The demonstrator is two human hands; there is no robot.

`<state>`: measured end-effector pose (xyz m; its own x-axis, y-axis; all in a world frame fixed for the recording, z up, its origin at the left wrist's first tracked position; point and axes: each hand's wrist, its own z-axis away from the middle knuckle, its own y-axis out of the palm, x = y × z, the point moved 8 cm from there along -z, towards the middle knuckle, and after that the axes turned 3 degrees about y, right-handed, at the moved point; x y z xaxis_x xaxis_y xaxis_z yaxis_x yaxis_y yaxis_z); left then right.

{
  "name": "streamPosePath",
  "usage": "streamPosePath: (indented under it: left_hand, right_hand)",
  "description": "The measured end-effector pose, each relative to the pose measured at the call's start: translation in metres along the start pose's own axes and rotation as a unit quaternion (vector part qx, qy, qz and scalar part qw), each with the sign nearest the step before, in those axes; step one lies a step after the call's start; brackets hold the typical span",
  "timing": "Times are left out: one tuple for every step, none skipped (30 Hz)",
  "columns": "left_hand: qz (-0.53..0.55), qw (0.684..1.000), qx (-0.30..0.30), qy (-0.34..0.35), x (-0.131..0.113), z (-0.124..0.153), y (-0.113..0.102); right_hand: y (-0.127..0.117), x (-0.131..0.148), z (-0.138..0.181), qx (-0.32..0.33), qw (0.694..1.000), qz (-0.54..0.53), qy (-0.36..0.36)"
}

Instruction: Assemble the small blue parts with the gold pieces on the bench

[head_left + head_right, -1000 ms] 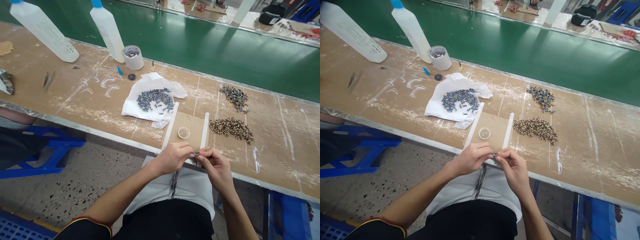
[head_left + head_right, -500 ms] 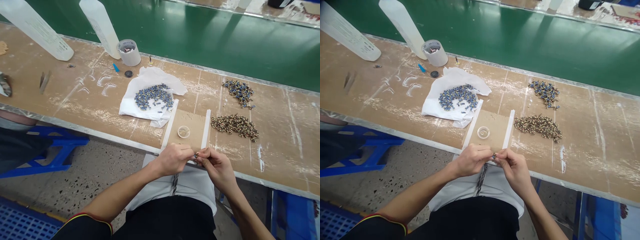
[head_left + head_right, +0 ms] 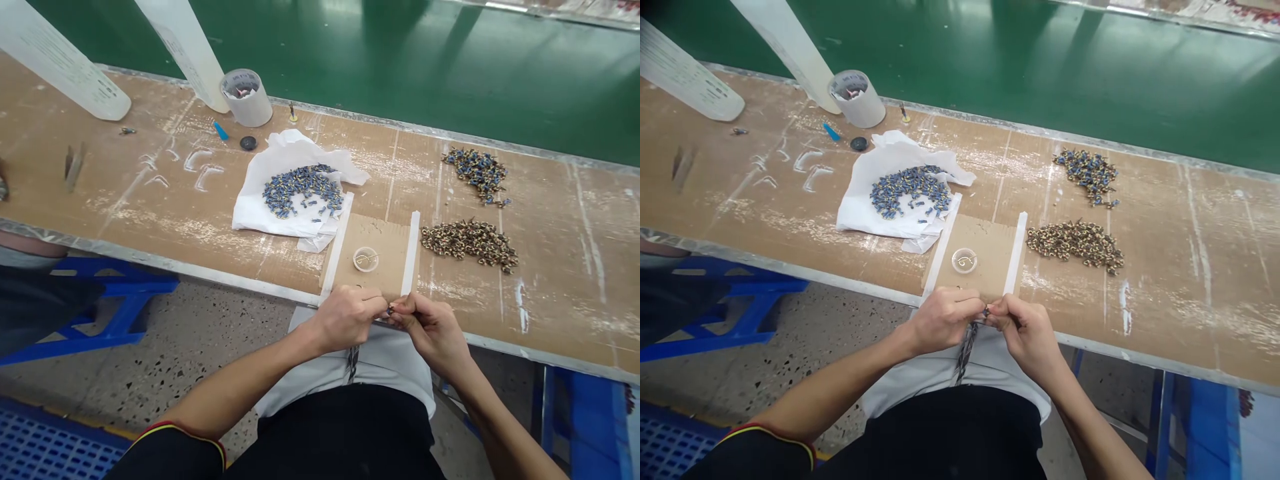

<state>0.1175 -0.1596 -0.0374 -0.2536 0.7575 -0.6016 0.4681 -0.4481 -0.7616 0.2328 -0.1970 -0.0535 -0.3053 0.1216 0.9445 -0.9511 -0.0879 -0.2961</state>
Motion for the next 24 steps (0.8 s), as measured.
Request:
streamPosePath:
  left_hand:
    - [0.014,1.000,-0.002,-0.002,0.000,-0.001,-0.001]
    - [0.033,0.999,-0.004,-0.006,0.001,-0.002,-0.004]
    - [0.060,0.998,-0.003,-0.012,0.001,-0.003,-0.007]
    - [0.094,0.995,0.005,-0.023,0.001,-0.004,-0.010]
    - [0.137,0.990,0.019,-0.040,0.002,-0.006,-0.012]
    - [0.189,0.979,0.038,-0.063,0.002,-0.006,-0.014]
    - [0.249,0.963,0.062,-0.088,0.002,-0.006,-0.014]
    - [0.314,0.939,0.085,-0.114,0.000,-0.005,-0.013]
    - [0.380,0.908,0.107,-0.138,-0.003,-0.003,-0.011]
    - [0.444,0.873,0.125,-0.159,-0.007,-0.001,-0.010]
    - [0.502,0.835,0.139,-0.177,-0.011,0.000,-0.007]
    - [0.552,0.797,0.150,-0.192,-0.016,0.002,-0.005]
    - [0.593,0.761,0.161,-0.207,-0.021,0.004,-0.002]
    - [0.627,0.728,0.170,-0.221,-0.025,0.006,0.001]
    - [0.655,0.697,0.178,-0.232,-0.029,0.007,0.004]
    - [0.676,0.671,0.185,-0.241,-0.032,0.008,0.006]
    - [0.690,0.653,0.190,-0.248,-0.035,0.008,0.008]
    - [0.694,0.646,0.192,-0.253,-0.037,0.008,0.009]
    - [0.688,0.652,0.192,-0.255,-0.039,0.008,0.010]
    - [0.669,0.673,0.188,-0.253,-0.039,0.007,0.009]
    - [0.636,0.710,0.178,-0.246,-0.038,0.006,0.006]
    - [0.588,0.758,0.158,-0.234,-0.037,0.004,0.002]
    - [0.528,0.809,0.134,-0.221,-0.035,0.001,-0.004]
    - [0.462,0.856,0.107,-0.206,-0.034,-0.001,-0.011]
  right_hand:
    - [0.000,-0.001,0.000,-0.002,1.000,-0.015,0.006]
    - [-0.001,-0.003,-0.001,0.000,0.999,-0.038,0.015]
    - [-0.001,-0.005,-0.001,0.004,0.997,-0.069,0.028]
    - [0.000,-0.006,-0.001,0.011,0.994,-0.103,0.042]
    - [0.000,-0.007,-0.001,0.022,0.989,-0.135,0.054]
    - [0.000,-0.005,0.000,0.030,0.985,-0.159,0.059]
    - [0.000,-0.003,0.001,0.035,0.983,-0.172,0.057]
    - [-0.002,0.002,0.002,0.037,0.983,-0.174,0.046]
    - [-0.004,0.008,0.004,0.036,0.984,-0.169,0.028]
    - [-0.006,0.015,0.006,0.036,0.986,-0.160,0.007]
    - [-0.007,0.021,0.008,0.037,0.988,-0.148,-0.015]
    - [-0.008,0.027,0.010,0.040,0.989,-0.136,-0.036]
    - [-0.008,0.033,0.012,0.044,0.990,-0.124,-0.053]
    - [-0.008,0.037,0.013,0.048,0.990,-0.115,-0.066]
    - [-0.008,0.039,0.014,0.049,0.990,-0.108,-0.075]
    - [-0.009,0.040,0.014,0.047,0.990,-0.104,-0.080]
    - [-0.010,0.040,0.015,0.044,0.990,-0.102,-0.081]
    - [-0.011,0.040,0.015,0.040,0.991,-0.103,-0.080]
    - [-0.012,0.039,0.016,0.033,0.991,-0.104,-0.078]
    - [-0.014,0.037,0.016,0.026,0.991,-0.106,-0.073]
    - [-0.015,0.035,0.017,0.020,0.992,-0.110,-0.066]
    - [-0.015,0.034,0.018,0.016,0.992,-0.116,-0.056]
    - [-0.015,0.032,0.019,0.015,0.991,-0.125,-0.045]
    - [-0.015,0.031,0.020,0.016,0.990,-0.133,-0.034]
